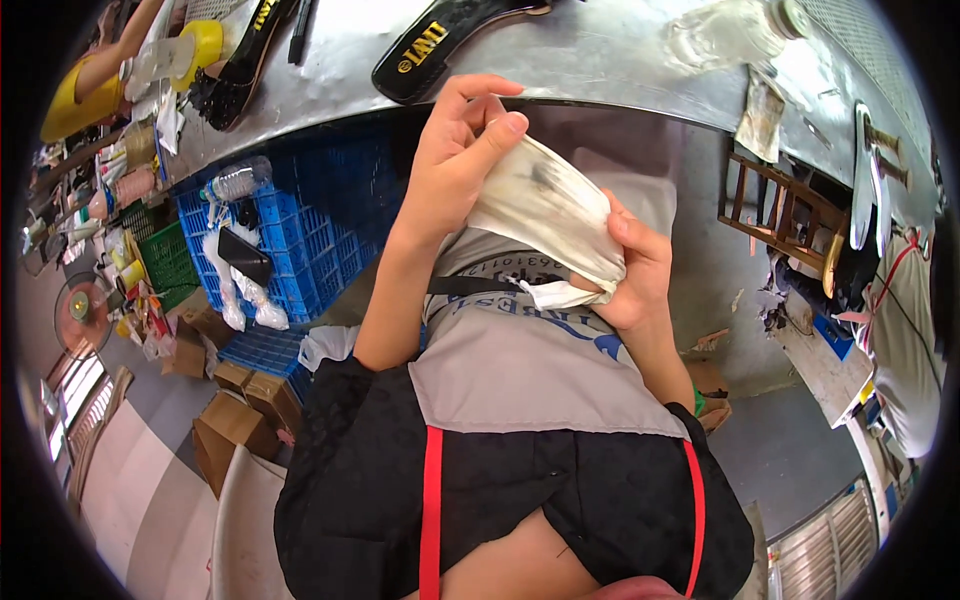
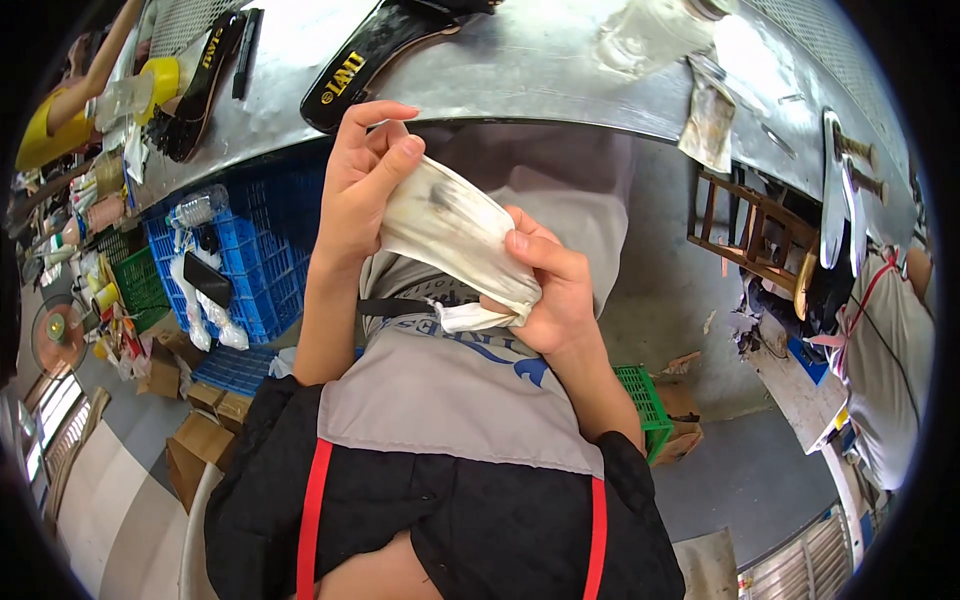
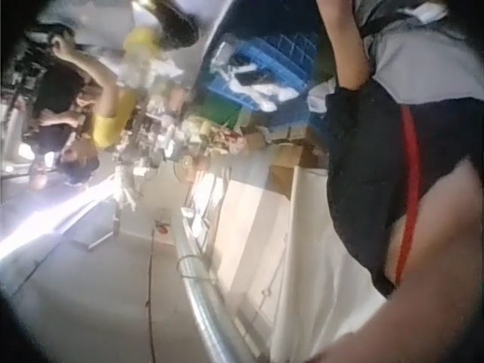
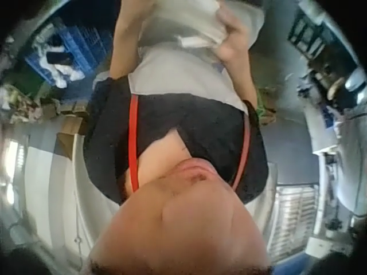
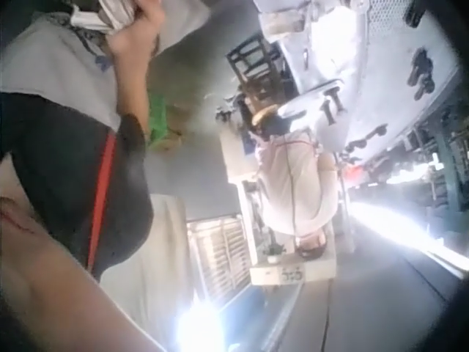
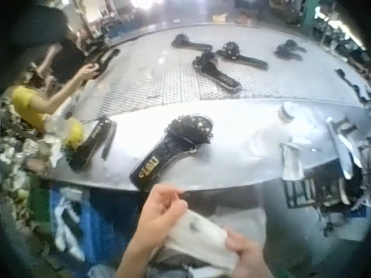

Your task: Polishing and cleaning finished shoes at a manufacturing line.

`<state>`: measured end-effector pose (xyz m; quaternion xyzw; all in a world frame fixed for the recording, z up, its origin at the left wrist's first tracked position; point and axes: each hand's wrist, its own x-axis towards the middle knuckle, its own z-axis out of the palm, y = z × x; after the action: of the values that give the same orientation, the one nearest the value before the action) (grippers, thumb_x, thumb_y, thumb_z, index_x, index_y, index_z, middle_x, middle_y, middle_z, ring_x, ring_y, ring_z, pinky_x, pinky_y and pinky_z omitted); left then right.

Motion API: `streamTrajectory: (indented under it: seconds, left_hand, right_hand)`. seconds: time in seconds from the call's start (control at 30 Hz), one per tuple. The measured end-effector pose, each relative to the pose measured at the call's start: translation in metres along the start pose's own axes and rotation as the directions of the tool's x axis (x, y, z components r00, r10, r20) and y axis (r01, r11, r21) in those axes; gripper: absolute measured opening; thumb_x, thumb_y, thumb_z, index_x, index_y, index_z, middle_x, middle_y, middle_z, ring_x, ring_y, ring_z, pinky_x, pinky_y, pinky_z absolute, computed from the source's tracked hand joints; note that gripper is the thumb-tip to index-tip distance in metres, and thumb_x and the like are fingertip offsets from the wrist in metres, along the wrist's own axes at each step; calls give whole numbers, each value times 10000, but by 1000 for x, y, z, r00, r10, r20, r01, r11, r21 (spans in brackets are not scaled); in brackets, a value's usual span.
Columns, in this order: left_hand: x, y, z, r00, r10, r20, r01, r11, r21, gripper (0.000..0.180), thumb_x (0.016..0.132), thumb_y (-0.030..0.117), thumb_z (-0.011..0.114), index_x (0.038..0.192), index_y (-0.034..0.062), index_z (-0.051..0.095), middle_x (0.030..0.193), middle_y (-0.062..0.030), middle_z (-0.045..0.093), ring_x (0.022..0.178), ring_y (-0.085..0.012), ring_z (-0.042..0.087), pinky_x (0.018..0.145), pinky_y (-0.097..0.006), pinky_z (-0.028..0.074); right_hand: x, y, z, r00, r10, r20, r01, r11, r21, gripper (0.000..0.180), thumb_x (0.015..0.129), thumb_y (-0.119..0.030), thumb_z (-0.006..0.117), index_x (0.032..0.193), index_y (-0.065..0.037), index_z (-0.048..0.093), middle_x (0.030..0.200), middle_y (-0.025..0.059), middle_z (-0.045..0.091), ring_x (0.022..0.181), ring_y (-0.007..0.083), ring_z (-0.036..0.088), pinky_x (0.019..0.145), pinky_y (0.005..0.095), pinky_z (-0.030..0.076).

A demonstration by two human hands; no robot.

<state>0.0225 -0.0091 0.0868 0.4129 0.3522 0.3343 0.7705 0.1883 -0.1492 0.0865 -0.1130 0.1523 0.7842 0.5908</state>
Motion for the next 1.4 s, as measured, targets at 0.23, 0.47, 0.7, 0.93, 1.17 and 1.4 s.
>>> streamTrajectory:
  seconds: [0.23, 0.47, 0.7, 0.93, 1.17, 1.4]
  left_hand:
    - [19, -19, 55, 917, 396, 48, -362, 775, 518, 234, 1003, 120, 668, 1220, 53, 612, 838, -2, 518, 672, -42, 420, 562, -220, 359]
    - [60, 15, 63, 831, 555, 42, -509, 727, 460, 210, 1017, 60, 638, 1223, 50, 606, 836, 23, 500, 645, -31, 397, 538, -208, 329]
    - [64, 17, 75, 782, 603, 158, -566, 580, 586, 162, 1023, 61, 625, 1183, 34, 631, 861, -9, 553, 646, -47, 427, 558, -232, 375]
    - [58, 13, 85, 773, 598, 212, -518, 402, 755, 142, 1017, 63, 613, 1150, 21, 638, 879, -117, 596, 726, -212, 576, 666, -312, 478]
    - [60, -28, 128, 388, 670, 633, -797, -102, 596, 514, 803, 8, 694, 1299, 105, 600, 775, -73, 547, 633, -251, 602, 502, -379, 481]
    - [80, -19, 121, 394, 777, 491, -830, 71, 553, 475, 849, -63, 682, 1293, -13, 522, 1060, -143, 557, 927, -267, 558, 834, -400, 490]
  right_hand:
    - [-1, -35, 26, 925, -376, -58, 374, 927, -36, 314, 993, -184, 640, 1236, 4, 573, 1230, 170, 668, 1086, 280, 688, 958, 429, 573]
    - [-18, -52, 38, 963, -257, 82, 269, 931, -246, 273, 975, -201, 678, 1110, 16, 581, 1013, 125, 682, 803, 181, 689, 622, 271, 553]
    - [-24, -54, 38, 893, -449, 27, 449, 886, -113, 294, 981, -232, 678, 1134, -1, 578, 1065, 143, 673, 797, 187, 669, 533, 278, 502]
    - [-21, -63, 46, 808, -576, 124, 587, 804, -92, 312, 986, -223, 685, 1171, 3, 576, 1185, 164, 667, 1059, 245, 690, 860, 415, 606]
    - [9, -96, 87, 447, -877, 175, 890, 417, -181, 149, 1045, -203, 618, 1099, -64, 613, 1264, 146, 654, 991, 209, 699, 845, 339, 588]
    - [19, -155, 110, 233, -911, 341, 627, -128, -769, 119, 1019, -115, 662, 1093, -29, 698, 1132, 115, 712, 713, 79, 626, 598, 189, 444]
